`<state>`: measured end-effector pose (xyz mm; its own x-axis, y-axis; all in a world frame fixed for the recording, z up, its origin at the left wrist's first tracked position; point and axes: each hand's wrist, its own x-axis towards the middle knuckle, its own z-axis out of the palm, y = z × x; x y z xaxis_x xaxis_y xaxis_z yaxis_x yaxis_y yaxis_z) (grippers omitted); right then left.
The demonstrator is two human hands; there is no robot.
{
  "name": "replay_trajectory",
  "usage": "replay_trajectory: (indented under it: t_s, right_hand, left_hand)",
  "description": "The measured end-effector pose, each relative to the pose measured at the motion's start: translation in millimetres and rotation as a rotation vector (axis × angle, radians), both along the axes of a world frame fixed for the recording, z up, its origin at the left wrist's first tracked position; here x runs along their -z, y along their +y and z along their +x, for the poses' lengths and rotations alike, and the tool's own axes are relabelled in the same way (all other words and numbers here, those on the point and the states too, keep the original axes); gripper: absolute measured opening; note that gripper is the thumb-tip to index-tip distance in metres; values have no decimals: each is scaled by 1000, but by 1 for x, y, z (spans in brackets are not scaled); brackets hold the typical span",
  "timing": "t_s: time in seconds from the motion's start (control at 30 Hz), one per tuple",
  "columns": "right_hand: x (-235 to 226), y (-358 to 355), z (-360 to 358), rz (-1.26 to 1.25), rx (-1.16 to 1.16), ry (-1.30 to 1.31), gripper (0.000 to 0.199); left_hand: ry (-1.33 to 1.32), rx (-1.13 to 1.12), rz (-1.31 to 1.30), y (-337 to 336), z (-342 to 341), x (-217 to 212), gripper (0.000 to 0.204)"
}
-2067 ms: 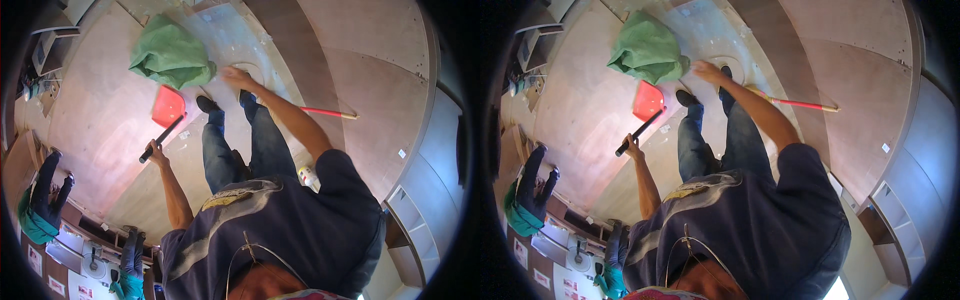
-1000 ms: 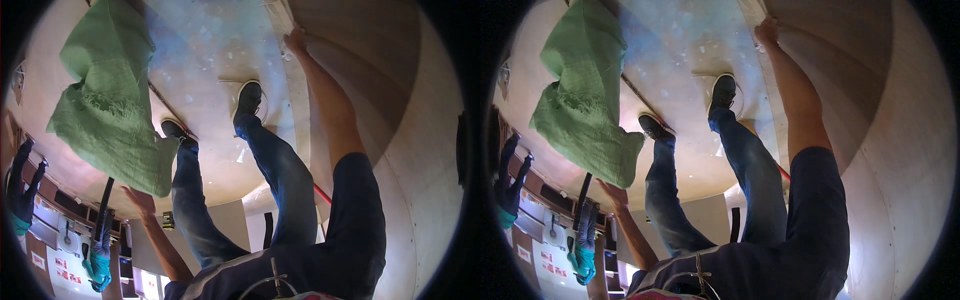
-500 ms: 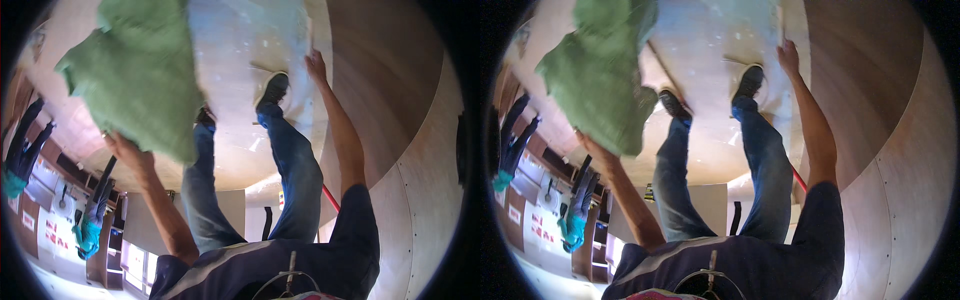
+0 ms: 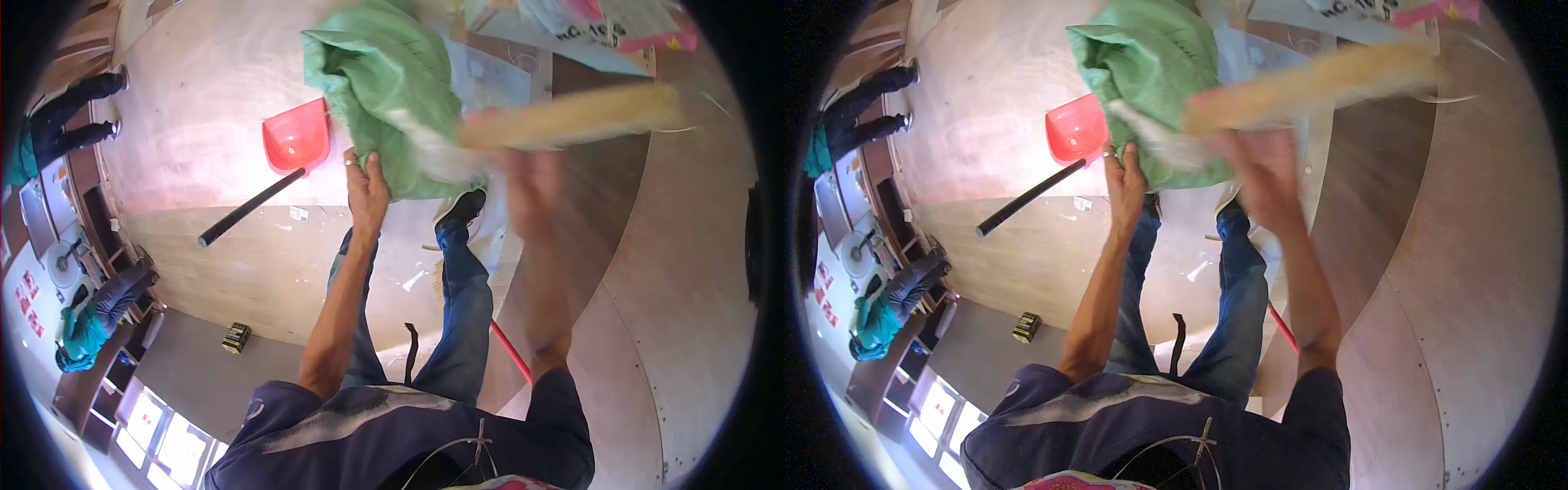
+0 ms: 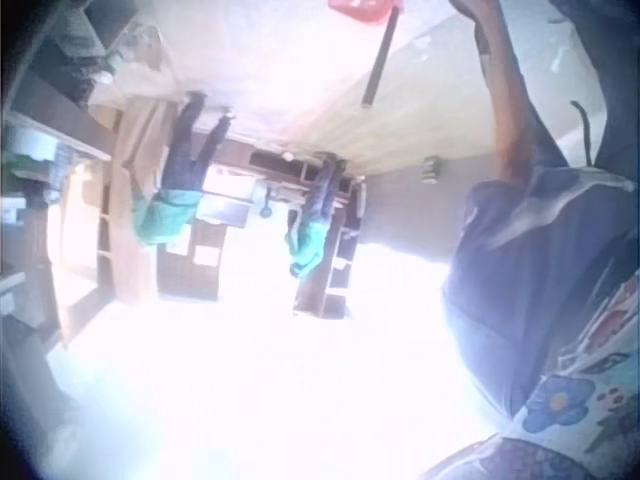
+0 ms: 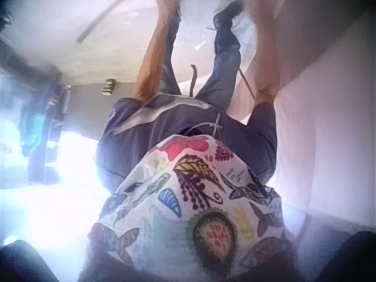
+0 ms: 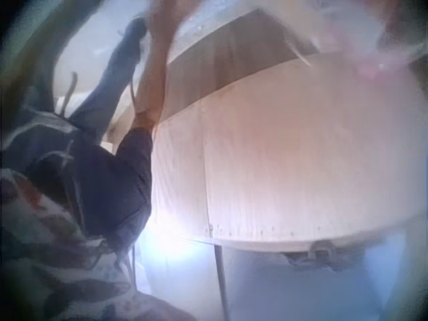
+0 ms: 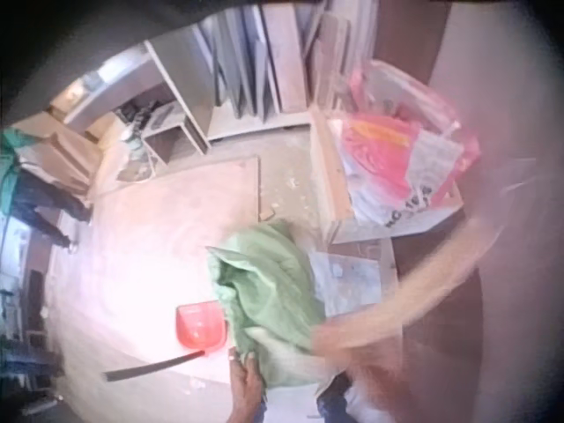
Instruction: The person sweeps dust and wood debris from a floor using a broom and a dustpan, then empties the dustpan into a green sack.
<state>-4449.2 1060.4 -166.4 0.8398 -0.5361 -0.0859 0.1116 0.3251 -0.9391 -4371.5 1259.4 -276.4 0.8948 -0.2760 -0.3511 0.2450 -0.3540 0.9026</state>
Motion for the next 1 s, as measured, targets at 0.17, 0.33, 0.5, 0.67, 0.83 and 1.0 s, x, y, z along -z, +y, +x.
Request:
replay_trajectory:
  t_s: [0.17, 0.33, 0.5, 0.67, 0.83, 1.0]
  right_hand:
    - [125, 60, 91, -399, -184, 335, 41]
    - [202, 37, 90, -955, -492, 680, 46]
    - [168, 44, 118, -1218, -261, 788, 63]
    - [116, 47, 114, -683, -468, 816, 49]
    - [77, 79, 87, -225, -277, 520, 37]
    - [122, 37, 13, -179, 197, 640, 33]
  left_hand:
    - [-94, -114, 6, 10, 19, -7, 25]
    - [22, -123, -78, 34, 41, -52, 20]
    - [102, -235, -199, 76, 56, -45, 22]
    - [256, -235, -245, 104, 77, -23, 27]
    - [395, -32, 6, 153, 69, 38, 31]
    - [258, -43, 216, 145, 53, 37, 36]
